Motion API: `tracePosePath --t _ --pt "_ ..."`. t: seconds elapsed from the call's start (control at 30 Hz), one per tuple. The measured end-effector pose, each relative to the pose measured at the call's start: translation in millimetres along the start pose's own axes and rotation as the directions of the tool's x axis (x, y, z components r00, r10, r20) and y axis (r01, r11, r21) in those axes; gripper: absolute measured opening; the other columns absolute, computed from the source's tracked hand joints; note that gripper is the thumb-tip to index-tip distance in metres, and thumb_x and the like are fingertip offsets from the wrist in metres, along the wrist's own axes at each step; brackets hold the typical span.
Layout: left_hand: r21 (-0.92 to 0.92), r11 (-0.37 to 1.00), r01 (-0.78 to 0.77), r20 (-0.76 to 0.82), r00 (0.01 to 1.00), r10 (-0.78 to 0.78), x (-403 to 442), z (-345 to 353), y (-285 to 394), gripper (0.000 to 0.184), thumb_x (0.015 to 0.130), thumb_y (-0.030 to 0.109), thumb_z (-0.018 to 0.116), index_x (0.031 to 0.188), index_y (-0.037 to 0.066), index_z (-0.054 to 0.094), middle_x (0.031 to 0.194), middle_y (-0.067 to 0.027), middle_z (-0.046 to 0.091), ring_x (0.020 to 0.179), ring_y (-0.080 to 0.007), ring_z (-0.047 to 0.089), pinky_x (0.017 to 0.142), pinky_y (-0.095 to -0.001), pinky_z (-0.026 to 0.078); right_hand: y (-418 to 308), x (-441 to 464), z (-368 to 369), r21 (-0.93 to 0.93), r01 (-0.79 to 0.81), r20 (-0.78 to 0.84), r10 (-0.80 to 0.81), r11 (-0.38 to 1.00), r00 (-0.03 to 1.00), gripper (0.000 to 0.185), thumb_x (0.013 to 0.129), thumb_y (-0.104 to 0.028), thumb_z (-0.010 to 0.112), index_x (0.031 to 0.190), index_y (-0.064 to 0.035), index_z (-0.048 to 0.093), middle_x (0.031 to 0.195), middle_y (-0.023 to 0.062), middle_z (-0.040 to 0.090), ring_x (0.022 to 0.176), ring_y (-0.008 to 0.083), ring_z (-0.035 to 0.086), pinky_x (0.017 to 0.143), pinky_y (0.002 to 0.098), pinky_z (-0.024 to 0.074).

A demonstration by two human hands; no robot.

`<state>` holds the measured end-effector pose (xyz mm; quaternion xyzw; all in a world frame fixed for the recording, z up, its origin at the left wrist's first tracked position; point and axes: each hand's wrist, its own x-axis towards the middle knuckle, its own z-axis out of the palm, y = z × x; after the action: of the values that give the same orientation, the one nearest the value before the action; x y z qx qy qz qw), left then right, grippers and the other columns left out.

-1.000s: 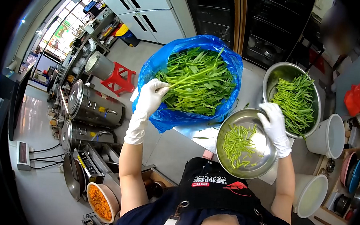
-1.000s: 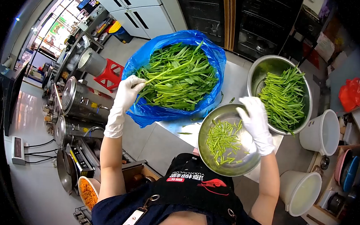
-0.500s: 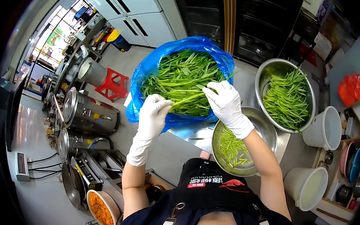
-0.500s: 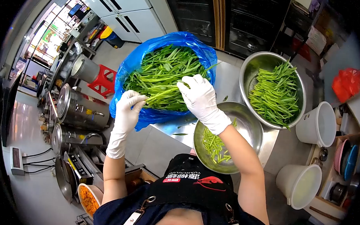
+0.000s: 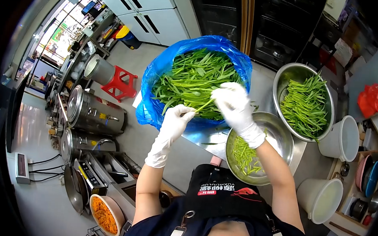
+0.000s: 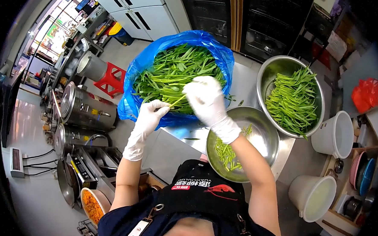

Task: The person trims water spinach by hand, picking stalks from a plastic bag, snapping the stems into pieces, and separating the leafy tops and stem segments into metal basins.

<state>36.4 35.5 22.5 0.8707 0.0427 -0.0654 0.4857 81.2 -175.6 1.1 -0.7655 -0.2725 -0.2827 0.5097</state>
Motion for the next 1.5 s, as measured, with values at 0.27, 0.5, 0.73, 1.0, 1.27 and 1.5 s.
tracePosePath --t 0.27,0.5,0.73,1.0,1.27,1.5 --pt "-0.338 0.934 0.112 0.141 0.988 -0.068 -5 17 -5 0.015 0.090 0.011 0.066 0.094 -0.002 0.072 0.081 0.0026 0.067 0.072 -0.0033 0.053 0.067 -0.0206 0.044 -5 -30 20 -0.265 0.322 0.376 -0.210 0.909 0.903 0.017 0.074 -0.015 0.061 0.090 -0.0076 0.063 0.076 0.0059 0.056 0.081 0.0229 0.060 0.087 0.0382 0.0494" --pt "-0.045 0.906 -0.421 -0.072 0.906 0.418 -16 68 -17 0.011 0.084 0.004 0.068 0.092 0.004 0.074 0.085 -0.0056 0.066 0.080 -0.0169 0.060 0.075 -0.0267 0.048 52 -38 0 0.477 -0.641 0.161 0.657 0.602 0.737 0.011 0.090 -0.009 0.060 0.094 -0.0015 0.066 0.083 0.0028 0.066 0.072 0.0096 0.059 0.070 0.0245 0.0493" --pt "0.200 0.731 -0.653 0.228 0.756 0.614 -32 129 -30 0.038 0.079 0.038 0.073 0.104 0.009 0.072 0.088 -0.0113 0.066 0.087 -0.0285 0.064 0.075 -0.0372 0.050 96 -45 -22 0.245 -0.720 0.290 0.660 0.649 0.693 0.021 0.096 -0.014 0.052 0.106 -0.0021 0.067 0.072 -0.0039 0.053 0.057 0.0035 0.039 0.051 0.0208 0.0313" --pt "0.801 0.387 -0.458 0.111 0.748 0.655 82 67 -13 0.010 0.077 0.009 0.065 0.084 0.010 0.073 0.080 -0.0100 0.058 0.081 -0.0289 0.057 0.069 -0.0390 0.048 89 -55 -22 0.120 -0.651 0.275 0.605 0.750 0.747 0.027 0.093 -0.019 0.058 0.109 0.0016 0.065 0.087 0.0080 0.068 0.074 0.0126 0.058 0.069 0.0274 0.0467" --pt "0.695 0.364 -0.620 0.337 0.729 0.596 117 65 -25 0.005 0.073 0.011 0.068 0.074 0.010 0.072 0.086 -0.0104 0.061 0.087 -0.0297 0.059 0.076 -0.0402 0.048 82 -56 -34 0.130 -0.680 0.310 0.622 0.722 0.720 0.023 0.090 -0.017 0.061 0.104 0.0007 0.067 0.093 0.0078 0.069 0.084 0.0130 0.061 0.077 0.0281 0.0479" --pt "0.187 0.866 -0.464 0.286 0.869 0.404 86 38 25 0.019 0.088 0.015 0.064 0.100 0.001 0.072 0.094 -0.0109 0.070 0.087 -0.0237 0.064 0.080 -0.0347 0.050 52 -50 -41 0.020 -0.602 0.359 0.556 0.798 0.750 0.022 0.085 -0.019 0.069 0.094 0.0005 0.070 0.085 0.0081 0.067 0.077 0.0151 0.061 0.072 0.0290 0.0472"
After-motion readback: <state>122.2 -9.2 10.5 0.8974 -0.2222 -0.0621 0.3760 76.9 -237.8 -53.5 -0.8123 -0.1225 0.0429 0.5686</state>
